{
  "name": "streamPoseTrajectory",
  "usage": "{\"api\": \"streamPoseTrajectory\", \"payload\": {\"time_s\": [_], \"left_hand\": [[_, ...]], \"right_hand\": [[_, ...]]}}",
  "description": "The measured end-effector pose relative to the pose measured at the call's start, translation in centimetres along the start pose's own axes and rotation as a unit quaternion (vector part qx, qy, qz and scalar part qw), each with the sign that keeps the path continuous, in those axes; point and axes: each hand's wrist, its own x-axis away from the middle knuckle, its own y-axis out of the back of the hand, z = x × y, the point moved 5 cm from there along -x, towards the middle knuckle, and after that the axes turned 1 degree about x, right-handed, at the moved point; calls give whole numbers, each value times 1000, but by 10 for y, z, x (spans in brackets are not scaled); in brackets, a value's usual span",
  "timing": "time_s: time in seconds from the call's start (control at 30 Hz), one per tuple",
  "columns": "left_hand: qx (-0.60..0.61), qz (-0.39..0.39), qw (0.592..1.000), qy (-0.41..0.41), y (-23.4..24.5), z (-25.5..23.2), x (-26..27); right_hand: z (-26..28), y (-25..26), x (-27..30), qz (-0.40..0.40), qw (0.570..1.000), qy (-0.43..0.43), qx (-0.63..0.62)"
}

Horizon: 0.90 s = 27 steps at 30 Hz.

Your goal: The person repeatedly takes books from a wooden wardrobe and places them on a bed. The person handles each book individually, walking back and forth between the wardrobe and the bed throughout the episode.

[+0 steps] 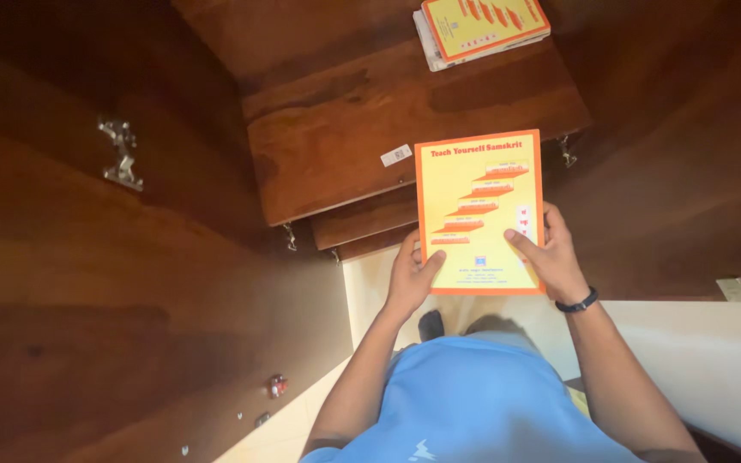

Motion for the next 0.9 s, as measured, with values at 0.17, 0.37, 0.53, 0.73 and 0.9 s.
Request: {"api": "streamPoseTrajectory", "payload": {"time_s": [0.17, 0.37, 0.53, 0.73, 0.9], "left_hand": [[-1, -24, 999, -45, -12, -18, 53], [-180, -111, 972, -105, -29, -43, 118], [-220, -161, 962, -1, -20, -48, 193], [-204, -256, 945, 1, -1, -59, 285], [-157, -299, 936, -99, 24, -70, 353]], "right_hand": [[8, -1, 45, 41, 997, 39, -45], [10, -9, 95, 35, 999, -6, -5], [-11, -29, 138, 69, 997, -9, 16], [-32, -68, 185, 180, 980, 2, -86], [-20, -116, 215, 291, 948, 46, -124]]}}
